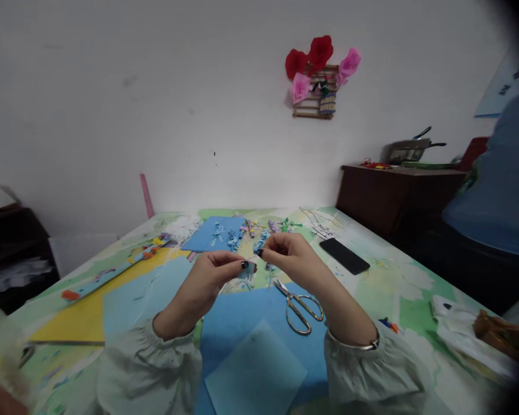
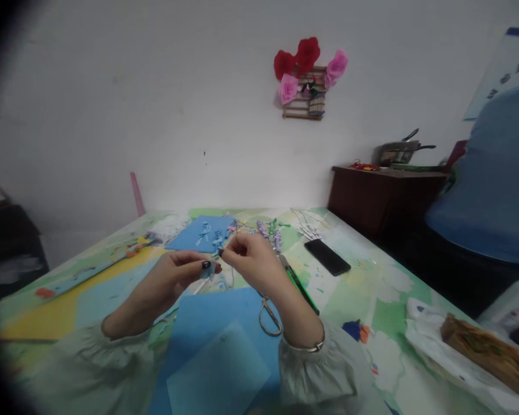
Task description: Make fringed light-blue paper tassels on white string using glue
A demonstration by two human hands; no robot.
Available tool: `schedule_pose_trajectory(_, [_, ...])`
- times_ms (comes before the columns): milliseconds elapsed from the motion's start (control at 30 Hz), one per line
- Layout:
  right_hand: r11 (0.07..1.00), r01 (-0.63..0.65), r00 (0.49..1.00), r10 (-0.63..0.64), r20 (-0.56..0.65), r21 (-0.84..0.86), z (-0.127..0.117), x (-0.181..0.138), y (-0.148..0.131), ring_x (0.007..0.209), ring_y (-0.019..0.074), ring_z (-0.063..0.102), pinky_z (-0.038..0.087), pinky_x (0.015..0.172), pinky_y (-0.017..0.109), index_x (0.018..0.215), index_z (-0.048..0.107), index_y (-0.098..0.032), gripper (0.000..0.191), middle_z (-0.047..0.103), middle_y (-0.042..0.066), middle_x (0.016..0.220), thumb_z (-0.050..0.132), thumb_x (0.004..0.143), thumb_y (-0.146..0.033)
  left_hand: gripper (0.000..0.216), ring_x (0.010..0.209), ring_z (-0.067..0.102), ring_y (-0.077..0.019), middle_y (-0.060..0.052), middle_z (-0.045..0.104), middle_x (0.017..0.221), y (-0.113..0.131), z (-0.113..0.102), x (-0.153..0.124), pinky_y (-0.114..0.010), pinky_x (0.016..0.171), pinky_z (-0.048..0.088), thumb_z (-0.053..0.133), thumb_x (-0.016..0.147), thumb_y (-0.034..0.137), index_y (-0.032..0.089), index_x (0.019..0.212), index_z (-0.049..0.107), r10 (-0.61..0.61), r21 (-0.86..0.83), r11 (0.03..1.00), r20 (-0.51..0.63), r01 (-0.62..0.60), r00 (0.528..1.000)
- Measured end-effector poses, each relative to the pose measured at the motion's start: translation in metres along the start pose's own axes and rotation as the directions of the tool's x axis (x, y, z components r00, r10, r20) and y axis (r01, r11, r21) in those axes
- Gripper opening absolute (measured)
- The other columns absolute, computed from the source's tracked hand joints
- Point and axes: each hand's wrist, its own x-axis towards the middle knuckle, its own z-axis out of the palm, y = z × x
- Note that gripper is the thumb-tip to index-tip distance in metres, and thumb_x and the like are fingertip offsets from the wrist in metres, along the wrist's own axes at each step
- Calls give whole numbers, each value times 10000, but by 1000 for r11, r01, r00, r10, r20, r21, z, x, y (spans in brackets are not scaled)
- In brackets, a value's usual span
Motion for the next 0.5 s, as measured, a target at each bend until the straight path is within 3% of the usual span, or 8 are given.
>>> schedule_pose_trajectory(133, [996,-23,987,9,-161,-87,11,-10,6,603,110,469,348,562,236,687,571,-165,35,571,-3,676,557,717,-153,149,662,640,-167,-80,722,675,-17,-1,-10,-253,663,486,768,577,222,109,661,720,-140,-127,983,-31,135,990])
schedule_pose_trajectory(233, [994,-2,966,-27,-257,-111,23,-29,13,663,124,480,366,624,254,731,564,-175,34,584,10,751,542,758,-175,171,674,632,-162,-70,710,659,-39,0,-18,-248,671,480,772,568,250,112,658,724,-174,-160,974,-94,158,980])
schedule_pose_trajectory(400, [995,-91,993,88,-73,-39,50,-64,39,655,129,525,366,572,236,738,601,-175,50,613,-1,706,622,721,-216,162,648,588,-122,-32,693,645,-75,5,-32,-214,659,456,781,554,264,142,651,736,-203,-166,970,-143,178,969])
schedule_pose_trajectory(500, [987,-157,985,159,-65,33,66,-74,58,643,125,549,379,571,229,730,602,-159,20,616,-1,673,609,723,-177,165,696,599,-150,-37,692,633,-87,9,-35,-237,703,452,785,553,268,145,655,744,-228,-146,967,-140,208,964])
